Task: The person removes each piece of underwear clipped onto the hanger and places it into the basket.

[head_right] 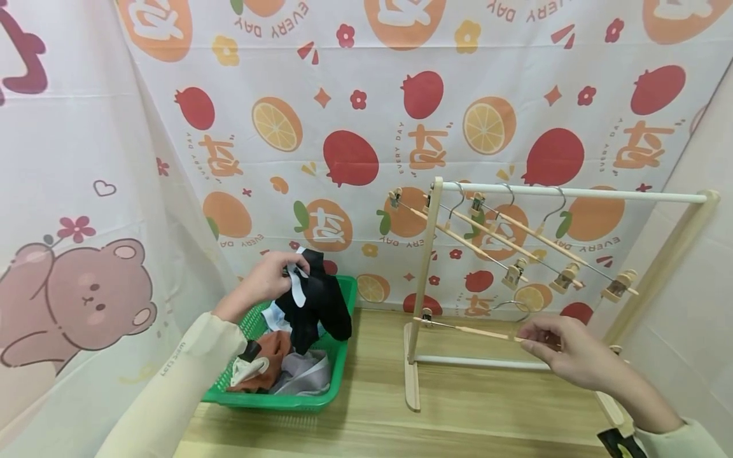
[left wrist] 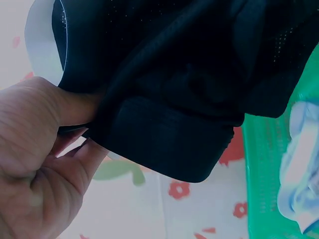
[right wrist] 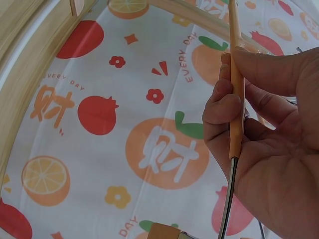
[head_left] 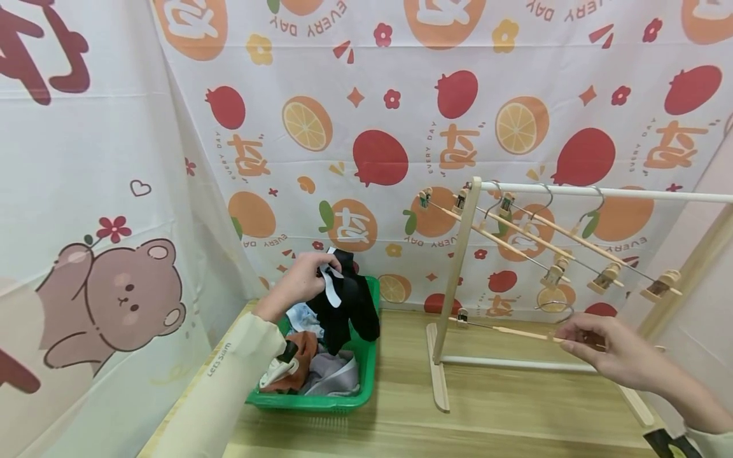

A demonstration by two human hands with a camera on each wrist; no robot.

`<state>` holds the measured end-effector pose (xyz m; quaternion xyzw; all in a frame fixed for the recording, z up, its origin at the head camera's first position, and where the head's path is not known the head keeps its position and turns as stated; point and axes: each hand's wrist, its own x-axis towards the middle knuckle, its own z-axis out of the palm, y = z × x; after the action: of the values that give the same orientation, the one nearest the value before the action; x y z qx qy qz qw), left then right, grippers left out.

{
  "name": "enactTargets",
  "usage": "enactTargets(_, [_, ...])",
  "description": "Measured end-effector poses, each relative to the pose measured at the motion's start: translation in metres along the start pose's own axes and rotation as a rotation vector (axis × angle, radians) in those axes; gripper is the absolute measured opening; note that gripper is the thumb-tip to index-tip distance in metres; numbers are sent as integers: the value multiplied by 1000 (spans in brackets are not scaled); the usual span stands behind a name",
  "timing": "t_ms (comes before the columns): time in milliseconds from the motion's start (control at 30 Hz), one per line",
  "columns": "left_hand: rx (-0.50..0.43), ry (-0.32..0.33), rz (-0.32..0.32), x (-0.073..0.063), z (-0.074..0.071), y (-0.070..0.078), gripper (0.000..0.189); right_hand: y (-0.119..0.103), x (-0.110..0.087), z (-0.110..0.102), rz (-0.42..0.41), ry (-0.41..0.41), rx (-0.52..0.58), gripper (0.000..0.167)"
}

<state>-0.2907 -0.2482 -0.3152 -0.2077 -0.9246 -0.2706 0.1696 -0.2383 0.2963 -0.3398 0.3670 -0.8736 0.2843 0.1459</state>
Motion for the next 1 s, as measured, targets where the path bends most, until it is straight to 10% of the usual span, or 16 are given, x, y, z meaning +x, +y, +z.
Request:
enactTargets(467, [64,-47,-168,-4,32,-45,40,-1,2,2,34,-34,35,28])
enactTargets(1000, [106,-180,-294,-5,94,-55,36,3,3,7,-8,-28,45,32])
